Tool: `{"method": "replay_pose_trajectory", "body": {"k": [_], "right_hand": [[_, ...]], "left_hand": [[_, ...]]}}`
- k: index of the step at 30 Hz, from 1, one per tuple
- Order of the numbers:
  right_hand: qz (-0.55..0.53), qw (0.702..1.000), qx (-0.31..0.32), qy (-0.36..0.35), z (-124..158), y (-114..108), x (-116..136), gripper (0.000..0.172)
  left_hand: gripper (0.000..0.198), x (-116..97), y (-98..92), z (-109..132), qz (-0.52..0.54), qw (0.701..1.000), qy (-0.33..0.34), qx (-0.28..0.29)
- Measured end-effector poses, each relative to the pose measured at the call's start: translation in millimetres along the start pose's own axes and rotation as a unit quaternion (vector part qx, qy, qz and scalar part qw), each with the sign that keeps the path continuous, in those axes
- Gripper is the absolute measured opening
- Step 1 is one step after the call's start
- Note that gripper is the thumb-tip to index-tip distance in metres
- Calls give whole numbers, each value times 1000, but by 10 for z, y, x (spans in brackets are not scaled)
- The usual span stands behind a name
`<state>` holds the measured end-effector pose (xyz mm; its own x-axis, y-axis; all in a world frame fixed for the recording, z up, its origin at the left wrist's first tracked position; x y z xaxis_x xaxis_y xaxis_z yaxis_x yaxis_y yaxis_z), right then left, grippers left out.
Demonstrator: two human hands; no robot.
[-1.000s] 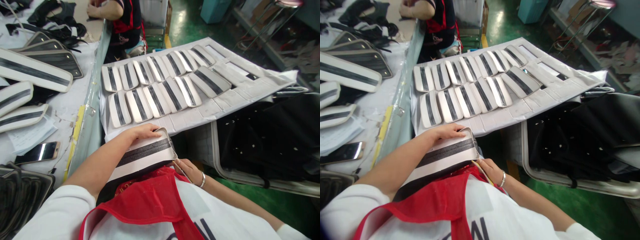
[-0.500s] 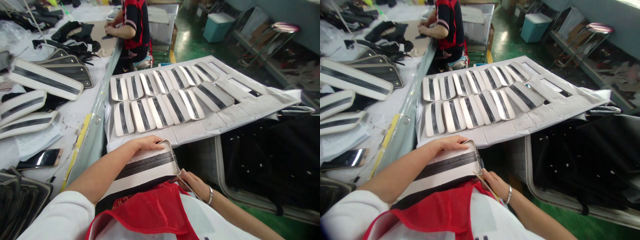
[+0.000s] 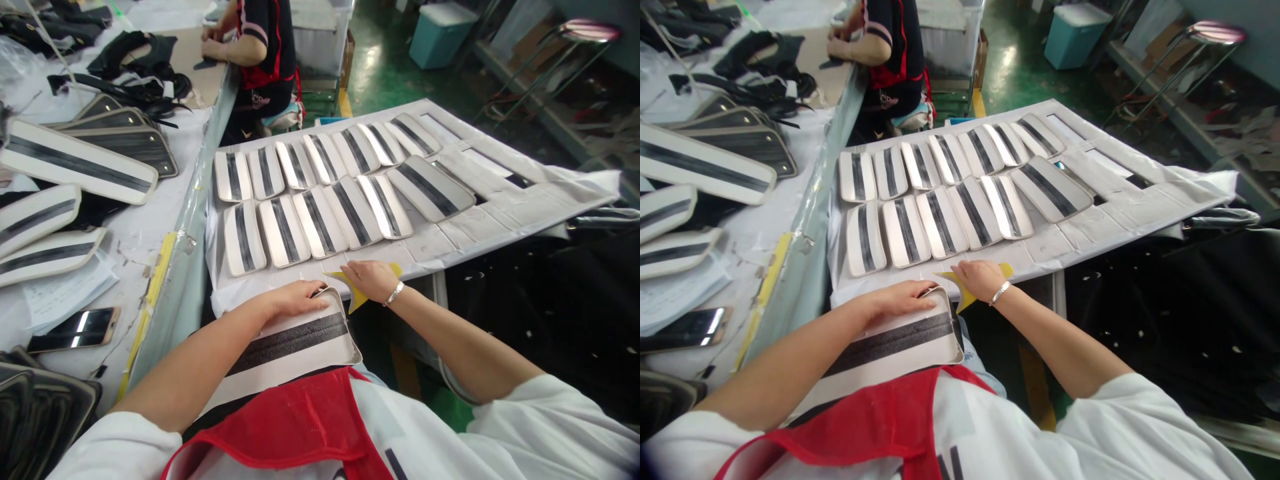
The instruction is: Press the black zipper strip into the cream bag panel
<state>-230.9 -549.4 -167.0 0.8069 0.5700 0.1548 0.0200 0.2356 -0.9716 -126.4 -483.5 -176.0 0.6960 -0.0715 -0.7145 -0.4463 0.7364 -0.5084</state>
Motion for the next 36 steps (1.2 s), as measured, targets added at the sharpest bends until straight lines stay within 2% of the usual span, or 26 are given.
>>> {"method": "replay_pose_trajectory", "body": {"k": [3,6,11,14,19,22,25,28,32,36], "right_hand": [[17,999,7,-40,-134,-24,107,47],[18,998,16,-62,-208,-37,112,50],[8,995,31,-99,-258,-15,166,51],[-1,995,27,-97,-246,-2,188,51],[-15,995,24,-97,-213,22,234,51],[-16,994,17,-108,-221,5,279,51],[-19,992,9,-121,-240,-16,315,51],[-15,990,7,-137,-253,-24,347,51],[-5,987,3,-159,-257,-50,387,52],[3,983,-3,-185,-252,-95,448,53]], "left_hand": [[37,8,-10,-23,1,1000,1,3],[34,15,-48,-59,-5,1000,1,3],[32,36,-102,-102,-25,1000,-5,-4],[33,43,-105,-85,-29,999,-14,-15],[40,87,-116,11,-47,994,-83,-54],[51,163,-133,79,-11,986,-136,-92],[84,253,-151,132,60,975,-160,-144],[100,261,-158,145,107,969,-134,-176],[91,152,-148,129,102,977,-83,-170],[82,116,-137,131,43,983,-96,-151]]}}
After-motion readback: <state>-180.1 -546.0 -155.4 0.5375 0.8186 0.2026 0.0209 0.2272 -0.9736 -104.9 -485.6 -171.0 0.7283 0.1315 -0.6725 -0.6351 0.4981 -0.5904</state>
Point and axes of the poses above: each hand's wrist, its own z-axis away from the middle knuckle, its own y-axis out of the palm, x = y × z, the point moved 9 cm from there along -z, towards the middle knuckle, and after that the axes turned 3 degrees about -y, right-handed, at the moved point
